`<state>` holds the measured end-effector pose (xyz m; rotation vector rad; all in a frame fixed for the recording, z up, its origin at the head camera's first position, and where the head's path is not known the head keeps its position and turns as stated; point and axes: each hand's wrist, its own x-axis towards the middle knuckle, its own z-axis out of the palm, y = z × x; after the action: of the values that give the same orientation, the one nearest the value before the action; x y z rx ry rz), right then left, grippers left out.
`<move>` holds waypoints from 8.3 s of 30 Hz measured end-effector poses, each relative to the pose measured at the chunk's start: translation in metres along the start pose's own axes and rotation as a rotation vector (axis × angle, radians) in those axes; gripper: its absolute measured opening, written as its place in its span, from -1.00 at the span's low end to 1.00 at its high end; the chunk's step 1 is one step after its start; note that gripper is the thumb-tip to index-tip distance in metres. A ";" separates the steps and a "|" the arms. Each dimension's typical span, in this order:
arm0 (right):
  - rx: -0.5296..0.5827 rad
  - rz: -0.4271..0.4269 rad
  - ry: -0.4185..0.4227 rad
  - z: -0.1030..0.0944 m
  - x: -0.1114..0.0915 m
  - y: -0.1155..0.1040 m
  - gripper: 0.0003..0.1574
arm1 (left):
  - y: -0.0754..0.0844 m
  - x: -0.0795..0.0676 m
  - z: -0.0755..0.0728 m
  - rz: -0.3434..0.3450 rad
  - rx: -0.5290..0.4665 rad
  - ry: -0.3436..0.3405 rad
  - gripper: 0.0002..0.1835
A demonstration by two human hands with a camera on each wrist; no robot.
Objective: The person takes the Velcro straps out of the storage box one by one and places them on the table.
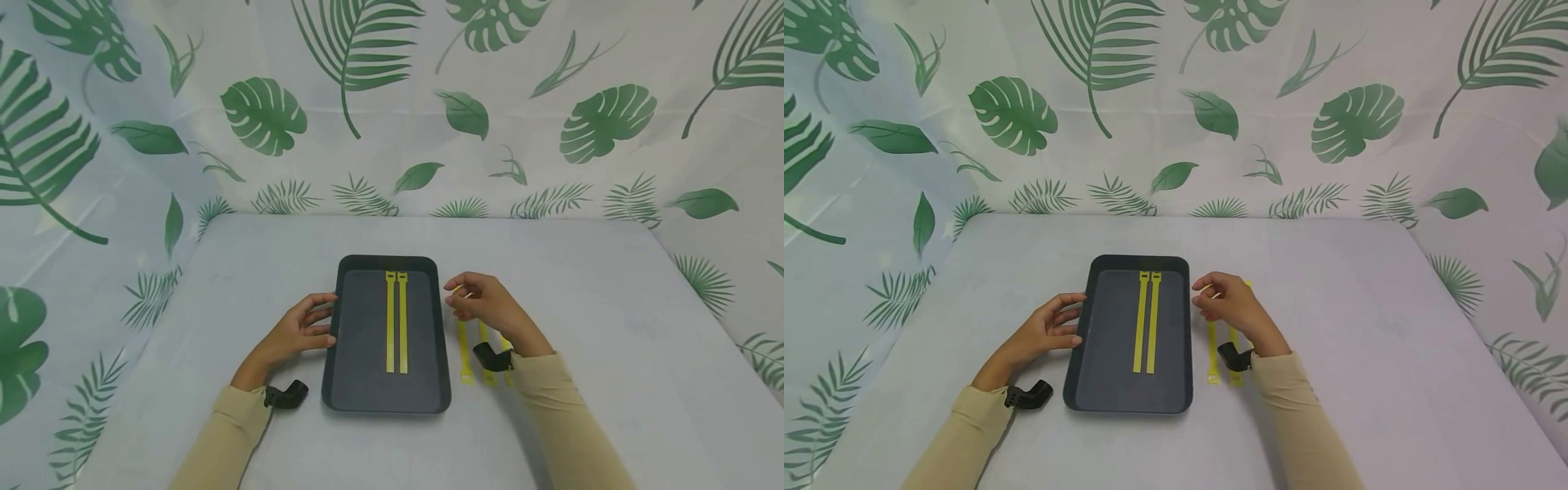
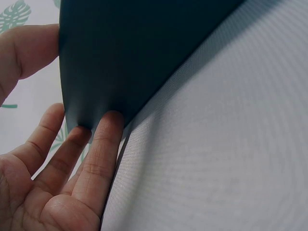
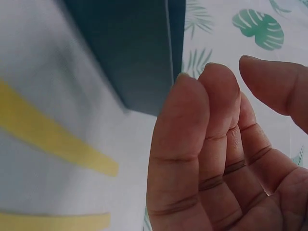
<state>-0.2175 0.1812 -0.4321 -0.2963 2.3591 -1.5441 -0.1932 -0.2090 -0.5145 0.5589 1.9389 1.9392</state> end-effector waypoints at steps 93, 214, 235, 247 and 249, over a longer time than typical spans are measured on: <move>-0.441 -0.168 -0.419 0.068 0.099 -0.020 -0.59 | 0.005 0.003 -0.002 -0.019 -0.011 0.017 -0.09; 0.252 0.081 -0.082 0.009 0.000 0.000 -0.40 | 0.002 0.000 0.000 -0.028 -0.012 0.010 -0.10; 0.281 0.071 -0.040 -0.016 -0.028 0.032 -0.40 | 0.004 0.000 0.002 0.009 0.025 0.008 -0.12; 0.258 0.118 0.023 -0.035 -0.042 0.048 -0.42 | 0.003 0.000 0.001 0.003 0.025 0.009 -0.12; 0.266 0.119 0.025 -0.038 -0.043 0.050 -0.43 | 0.003 0.000 0.001 0.001 0.026 0.010 -0.12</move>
<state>-0.1910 0.2477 -0.4576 -0.0750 2.1132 -1.7842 -0.1920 -0.2079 -0.5116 0.5582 1.9726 1.9238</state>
